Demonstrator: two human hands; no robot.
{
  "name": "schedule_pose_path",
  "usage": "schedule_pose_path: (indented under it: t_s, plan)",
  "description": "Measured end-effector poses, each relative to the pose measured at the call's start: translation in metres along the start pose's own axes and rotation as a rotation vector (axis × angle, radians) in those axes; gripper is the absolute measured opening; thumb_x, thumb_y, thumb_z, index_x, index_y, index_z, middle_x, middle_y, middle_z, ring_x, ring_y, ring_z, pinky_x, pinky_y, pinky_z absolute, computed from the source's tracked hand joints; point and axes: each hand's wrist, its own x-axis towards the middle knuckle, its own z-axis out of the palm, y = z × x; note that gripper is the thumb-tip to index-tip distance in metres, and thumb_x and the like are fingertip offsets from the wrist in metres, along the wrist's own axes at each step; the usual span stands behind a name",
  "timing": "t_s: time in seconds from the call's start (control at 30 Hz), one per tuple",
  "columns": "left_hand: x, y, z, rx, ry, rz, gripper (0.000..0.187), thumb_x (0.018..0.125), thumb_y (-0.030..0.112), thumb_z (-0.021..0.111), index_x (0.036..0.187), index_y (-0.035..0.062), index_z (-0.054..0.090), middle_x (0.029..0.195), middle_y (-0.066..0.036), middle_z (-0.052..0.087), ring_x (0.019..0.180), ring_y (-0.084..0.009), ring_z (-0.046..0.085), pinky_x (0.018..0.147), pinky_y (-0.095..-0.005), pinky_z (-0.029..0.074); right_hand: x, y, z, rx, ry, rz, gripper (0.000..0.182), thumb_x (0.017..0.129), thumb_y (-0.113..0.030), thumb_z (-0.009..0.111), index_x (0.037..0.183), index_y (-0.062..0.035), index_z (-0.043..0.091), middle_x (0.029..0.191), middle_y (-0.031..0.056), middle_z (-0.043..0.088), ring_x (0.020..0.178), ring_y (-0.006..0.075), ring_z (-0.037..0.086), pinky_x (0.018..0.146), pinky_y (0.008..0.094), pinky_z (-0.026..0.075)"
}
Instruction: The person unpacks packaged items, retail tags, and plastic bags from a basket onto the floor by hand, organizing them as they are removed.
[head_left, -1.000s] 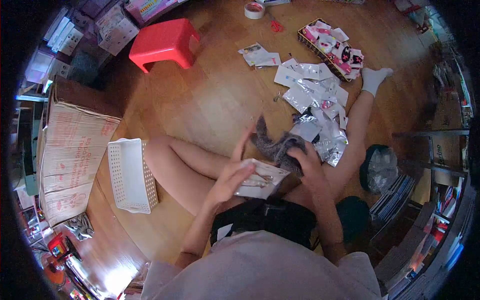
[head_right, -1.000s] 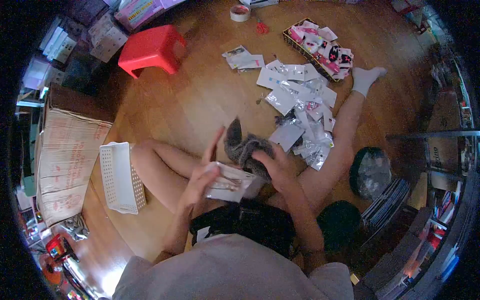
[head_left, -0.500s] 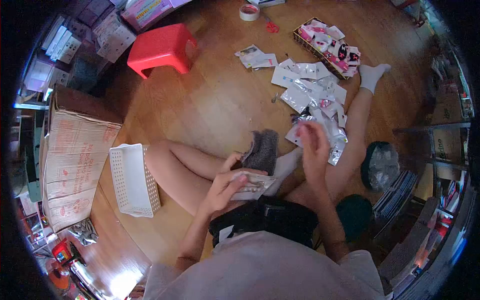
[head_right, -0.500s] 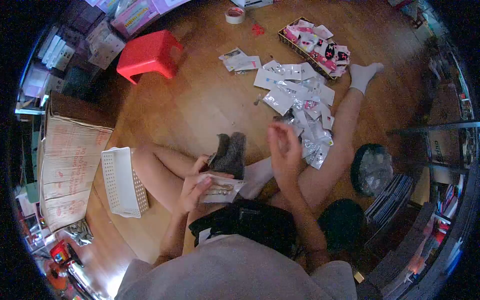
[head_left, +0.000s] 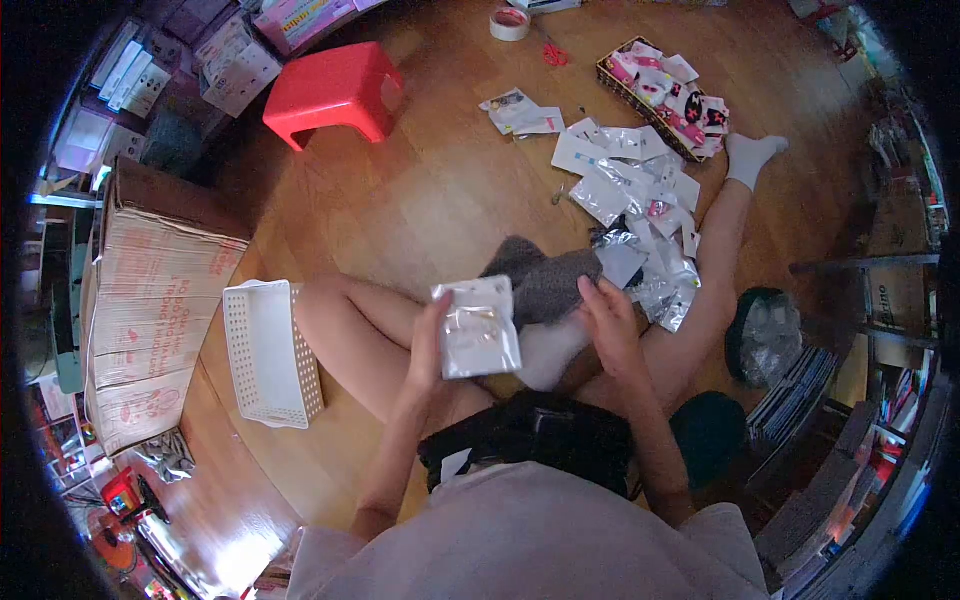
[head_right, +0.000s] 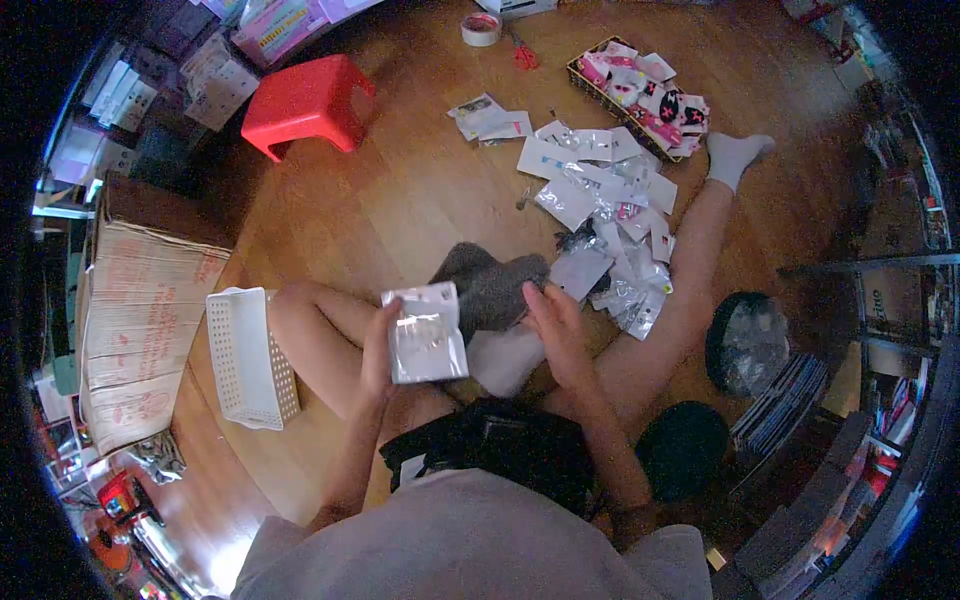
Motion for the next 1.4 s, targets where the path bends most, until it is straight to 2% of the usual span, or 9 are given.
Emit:
schedule_pose_path:
  t_s: [0.23, 0.37, 0.5, 0.67, 0.77, 0.9, 1.1, 1.17, 1.4]
  plan:
    - [0.118, -0.012, -0.052, 0.279, 0.105, 0.189, 0.044, 0.092, 0.030, 0.052, 0.111, -0.0092, 0.052, 0.095, -0.018, 0.064, 0.078, -0.0264, 0.064, 0.074, -0.0342, 0.052, 0.018, 0.053, -0.062, -0.002, 0.067, -0.135, 0.027, 0.084, -0.013, 0.054, 0.108, -0.0018, 0.058, 0.107, 0.0071, 0.059, 0.103, 0.0181, 0.053, 0.090, 0.0327, 0.040]
    - [0.138, -0.034, -0.036, 0.954, 0.497, 0.979, 0.062, 0.086, 0.019, 0.065, 0.131, -0.0109, 0.035, 0.120, -0.025, 0.050, 0.116, -0.0289, 0.046, 0.100, -0.0401, 0.036, 0.000, 0.013, -0.045, 0.279, -0.056, -0.071, 0.034, 0.081, -0.015, 0.052, 0.111, 0.0008, 0.055, 0.117, 0.0128, 0.056, 0.114, 0.0252, 0.049, 0.101, 0.0402, 0.035]
    - [0.072, -0.024, 0.009, 0.466, -0.205, 0.421, 0.058, 0.091, 0.029, 0.058, 0.133, -0.0046, 0.037, 0.128, -0.018, 0.047, 0.122, -0.0247, 0.042, 0.102, -0.0365, 0.033, -0.012, -0.006, -0.049, 0.786, -0.447, 0.098, 0.039, 0.084, -0.019, 0.049, 0.116, 0.0012, 0.052, 0.123, 0.0141, 0.054, 0.118, 0.0269, 0.047, 0.104, 0.0431, 0.032]
    - [0.025, -0.017, 0.033, -0.267, -0.432, -0.063, 0.051, 0.094, 0.032, 0.054, 0.130, -0.0027, 0.043, 0.118, -0.008, 0.056, 0.101, -0.0166, 0.055, 0.090, -0.0304, 0.043, -0.001, -0.001, -0.033, 0.411, -0.078, 0.134, 0.033, 0.091, -0.016, 0.048, 0.121, -0.0003, 0.050, 0.119, 0.0114, 0.057, 0.113, 0.0231, 0.052, 0.100, 0.0419, 0.038]
    - [0.049, -0.032, 0.003, 0.519, -0.388, 0.147, 0.045, 0.094, 0.035, 0.053, 0.122, -0.0001, 0.051, 0.111, -0.004, 0.058, 0.099, -0.0149, 0.055, 0.087, -0.0256, 0.044, 0.006, 0.012, -0.035, 0.189, 0.070, 0.116, 0.031, 0.093, -0.013, 0.048, 0.122, -0.0006, 0.049, 0.120, 0.0107, 0.057, 0.112, 0.0211, 0.053, 0.098, 0.0391, 0.041]
    - [0.033, -0.003, 0.004, 0.437, -0.407, 0.223, 0.033, 0.095, 0.024, 0.052, 0.115, -0.0014, 0.054, 0.105, -0.002, 0.060, 0.095, -0.0102, 0.053, 0.085, -0.0246, 0.044, 0.005, 0.007, -0.031, 0.310, 0.009, 0.112, 0.037, 0.093, -0.015, 0.052, 0.127, -0.0029, 0.046, 0.117, 0.0055, 0.058, 0.100, 0.0151, 0.057, 0.081, 0.0257, 0.047]
    - [0.024, 0.036, -0.009, 0.485, -0.483, 0.321, 0.022, 0.094, 0.009, 0.051, 0.111, -0.0032, 0.058, 0.107, -0.003, 0.060, 0.098, -0.0092, 0.052, 0.087, -0.0249, 0.042, 0.007, -0.003, -0.058, -0.077, -0.329, 0.064, 0.034, 0.084, 0.007, 0.042, 0.110, 0.0008, 0.062, 0.117, 0.0116, 0.059, 0.114, 0.0222, 0.053, 0.096, 0.0314, 0.041]
    - [0.034, 0.042, -0.031, 0.558, -0.588, 0.397, 0.021, 0.092, 0.002, 0.049, 0.111, -0.0048, 0.058, 0.109, -0.003, 0.060, 0.100, -0.0088, 0.051, 0.088, -0.0251, 0.042, 0.006, -0.032, -0.038, -0.153, -0.445, -0.230, 0.034, 0.077, 0.008, 0.042, 0.098, 0.0020, 0.067, 0.119, 0.0137, 0.058, 0.112, 0.0220, 0.054, 0.093, 0.0300, 0.042]
    - [0.022, 0.073, -0.033, 0.850, -0.768, 0.698, 0.049, 0.064, -0.017, 0.041, 0.103, -0.0001, 0.065, 0.109, -0.015, 0.061, 0.108, -0.0249, 0.054, 0.093, -0.0300, 0.039, 0.010, -0.038, -0.054, -0.421, -0.442, -0.200, 0.032, 0.073, 0.008, 0.040, 0.084, 0.0031, 0.069, 0.116, 0.0127, 0.059, 0.096, 0.0169, 0.056, 0.081, 0.0257, 0.044]
